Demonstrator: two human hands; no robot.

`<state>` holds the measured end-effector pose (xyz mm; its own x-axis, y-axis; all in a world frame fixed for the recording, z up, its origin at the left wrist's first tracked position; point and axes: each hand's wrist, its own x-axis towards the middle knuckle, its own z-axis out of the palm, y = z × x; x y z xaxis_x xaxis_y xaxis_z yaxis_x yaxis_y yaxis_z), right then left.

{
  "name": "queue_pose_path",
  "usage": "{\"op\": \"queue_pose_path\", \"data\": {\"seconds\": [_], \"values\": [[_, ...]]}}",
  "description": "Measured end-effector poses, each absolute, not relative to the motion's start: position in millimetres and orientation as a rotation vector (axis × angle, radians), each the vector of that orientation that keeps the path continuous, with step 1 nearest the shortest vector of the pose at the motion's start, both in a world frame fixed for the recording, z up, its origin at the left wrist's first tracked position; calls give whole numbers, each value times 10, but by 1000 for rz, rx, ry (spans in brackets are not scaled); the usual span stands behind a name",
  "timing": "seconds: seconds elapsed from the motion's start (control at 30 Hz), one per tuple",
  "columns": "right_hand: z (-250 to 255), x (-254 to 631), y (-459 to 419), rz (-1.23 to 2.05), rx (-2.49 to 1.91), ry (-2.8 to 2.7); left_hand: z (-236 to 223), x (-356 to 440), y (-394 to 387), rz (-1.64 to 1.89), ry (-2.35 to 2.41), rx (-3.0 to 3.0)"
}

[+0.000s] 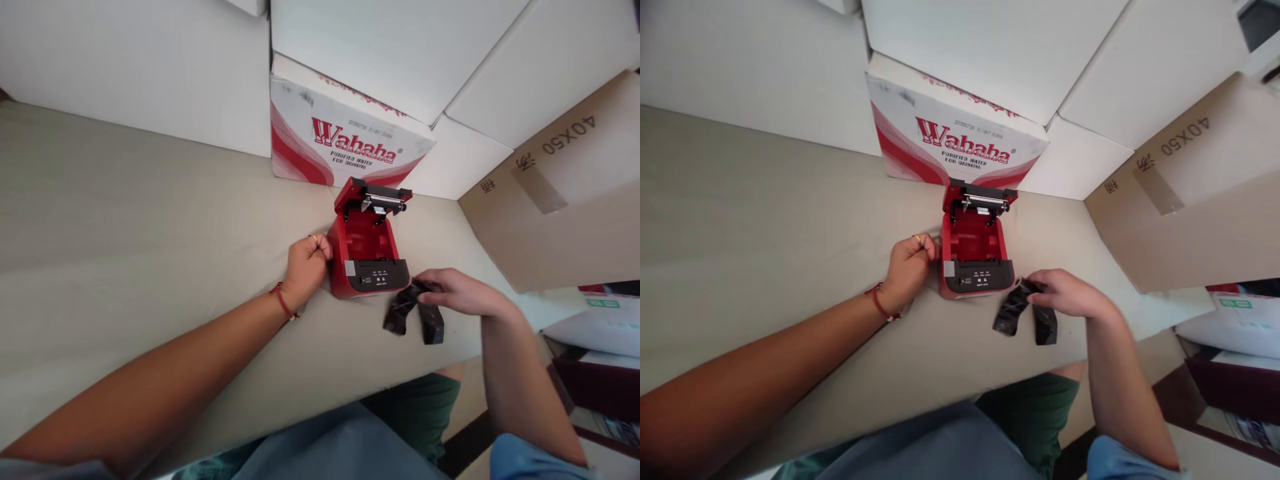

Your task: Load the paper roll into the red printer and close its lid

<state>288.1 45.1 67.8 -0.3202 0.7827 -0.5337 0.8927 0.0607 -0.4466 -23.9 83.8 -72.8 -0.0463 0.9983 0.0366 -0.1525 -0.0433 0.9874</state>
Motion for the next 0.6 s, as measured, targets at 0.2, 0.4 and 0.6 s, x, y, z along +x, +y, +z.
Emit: {"op": "queue_pose_path", "data": {"seconds": [0.2, 0.4, 0.6], "values": [[293, 3045, 306, -992, 2159, 2232, -679, -245, 828, 1327, 1119, 1095], [112, 3467, 277, -811, 2183, 2151, -697, -237, 836, 1318, 1114, 1091], [500, 3363, 170, -802, 2059, 2187, -741, -232, 843, 1314, 1115, 1115]]}}
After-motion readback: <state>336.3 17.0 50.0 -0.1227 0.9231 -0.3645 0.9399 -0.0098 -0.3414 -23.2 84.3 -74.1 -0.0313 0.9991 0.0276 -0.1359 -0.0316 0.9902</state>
